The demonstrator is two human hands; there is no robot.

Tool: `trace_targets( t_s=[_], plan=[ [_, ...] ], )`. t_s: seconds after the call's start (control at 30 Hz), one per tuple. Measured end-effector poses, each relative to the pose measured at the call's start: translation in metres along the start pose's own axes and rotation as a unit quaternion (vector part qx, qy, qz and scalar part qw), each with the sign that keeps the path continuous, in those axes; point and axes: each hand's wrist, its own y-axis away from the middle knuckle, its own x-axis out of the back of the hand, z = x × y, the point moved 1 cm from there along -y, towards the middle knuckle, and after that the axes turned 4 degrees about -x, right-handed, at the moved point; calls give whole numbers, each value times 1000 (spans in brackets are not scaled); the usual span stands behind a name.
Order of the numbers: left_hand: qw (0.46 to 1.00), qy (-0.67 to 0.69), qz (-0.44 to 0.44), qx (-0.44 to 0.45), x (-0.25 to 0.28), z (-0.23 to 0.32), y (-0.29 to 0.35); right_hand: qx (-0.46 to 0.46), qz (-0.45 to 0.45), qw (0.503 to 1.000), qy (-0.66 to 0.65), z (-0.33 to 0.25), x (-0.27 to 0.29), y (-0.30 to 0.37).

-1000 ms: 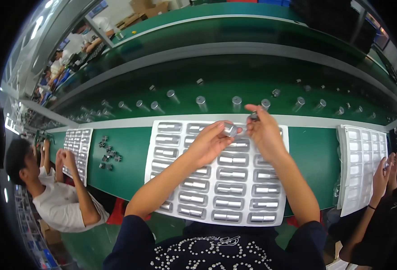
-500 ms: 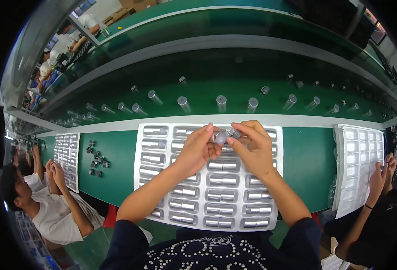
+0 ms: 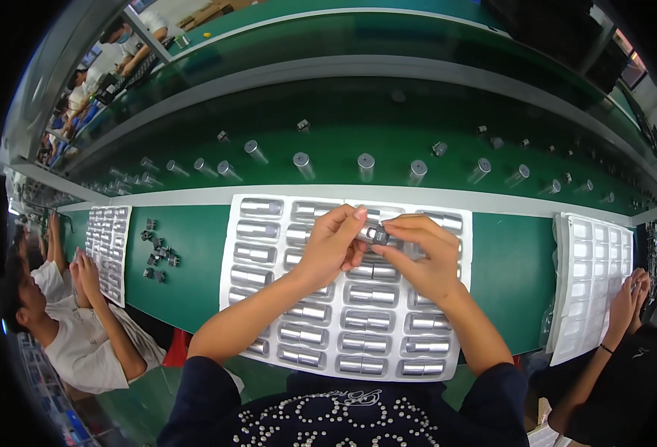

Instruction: The person assembles small cylindrical metal components by hand and places them into a plastic tray on an assembly line.

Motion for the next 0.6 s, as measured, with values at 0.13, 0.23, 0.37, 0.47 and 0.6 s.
trace_targets(
  t_s=[0.13,0.23,0.37,0.47,0.6],
  plan=[
    [1000,-15,0,-6,0,1,1,-43,-24,998,-28,-2,1,5],
    [998,-61,5,-26,-2,4,2,-40,-22,999,2,-5,2,4],
    [995,-100,-16,-17,-5,-1,5,-5,-35,997,67,-11,4,-2],
    [987,-135,-40,-84,-10,-8,6,65,-14,989,129,-13,1,-4],
    [972,-190,-78,-118,-7,-5,0,103,-11,985,141,-7,1,-2]
  ],
)
